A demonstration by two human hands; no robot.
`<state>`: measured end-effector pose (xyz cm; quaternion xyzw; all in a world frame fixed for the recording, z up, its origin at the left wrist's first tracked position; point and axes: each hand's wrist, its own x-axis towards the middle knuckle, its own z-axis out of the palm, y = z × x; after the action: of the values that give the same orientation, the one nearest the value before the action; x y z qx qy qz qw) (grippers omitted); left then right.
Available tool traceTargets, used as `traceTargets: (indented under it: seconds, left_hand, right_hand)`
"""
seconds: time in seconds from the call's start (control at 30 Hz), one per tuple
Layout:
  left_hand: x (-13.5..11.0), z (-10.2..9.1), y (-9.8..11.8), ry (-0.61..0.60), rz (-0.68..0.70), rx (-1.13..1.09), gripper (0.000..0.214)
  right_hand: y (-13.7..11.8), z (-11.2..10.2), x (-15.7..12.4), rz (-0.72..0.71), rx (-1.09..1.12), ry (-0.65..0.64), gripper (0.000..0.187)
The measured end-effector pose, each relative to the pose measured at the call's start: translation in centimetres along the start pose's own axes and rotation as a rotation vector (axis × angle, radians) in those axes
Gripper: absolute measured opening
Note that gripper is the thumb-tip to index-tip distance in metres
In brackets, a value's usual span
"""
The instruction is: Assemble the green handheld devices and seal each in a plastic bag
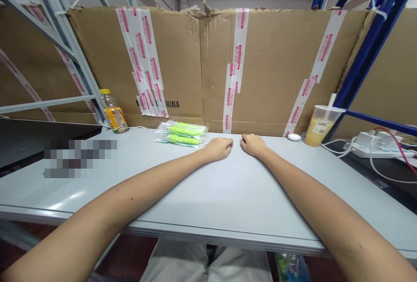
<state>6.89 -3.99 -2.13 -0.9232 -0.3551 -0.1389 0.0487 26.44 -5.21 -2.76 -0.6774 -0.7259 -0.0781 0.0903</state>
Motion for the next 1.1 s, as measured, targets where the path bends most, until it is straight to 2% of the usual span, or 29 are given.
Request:
traceTargets:
  seconds: [0.53, 0.67, 0.73, 0.77, 0.9, 1.0, 1.1]
  left_hand:
    - [-0.3, -0.2, 0.2, -0.033, 0.03, 0.053, 0.026]
    - [-0.5, -1.6, -0.4, -0.016, 0.128, 0.111, 0.025]
    - [-0.9, -3.1, -1.8, 0.054, 0.263, 0.236, 0.024]
    - [-1.3, -3.9, -2.9, 0.098, 0.27, 0.28, 0.024]
    - [-3.9, -6.6, -9.2, 0.248, 0.029, 0.367, 0.027]
    - [-6.5, -7.4, -14.0, 0.248, -0.151, 0.34, 0.033]
    - [-8.2, -7.4, -16.5, 0.204, -0.303, 0.203, 0.043]
  right_hand:
    - [-0.3, -0.2, -0.2, 0.0, -0.017, -0.003, 0.029]
    - [-0.2, -0.3, -0.2, -0.01, -0.015, -0.005, 0.029]
    - [-0.2, -0.2, -0.2, -0.02, -0.015, -0.007, 0.029]
    - [-0.1, -0.2, -0.1, -0.023, -0.015, -0.009, 0.03]
    - [-0.1, -0.3, -0.1, -0.023, -0.012, -0.02, 0.03]
    - [-0.2, -0.3, -0.2, -0.02, -0.005, -0.022, 0.03]
    - [-0.3, -0.4, -0.3, -0.013, 0.005, -0.021, 0.03]
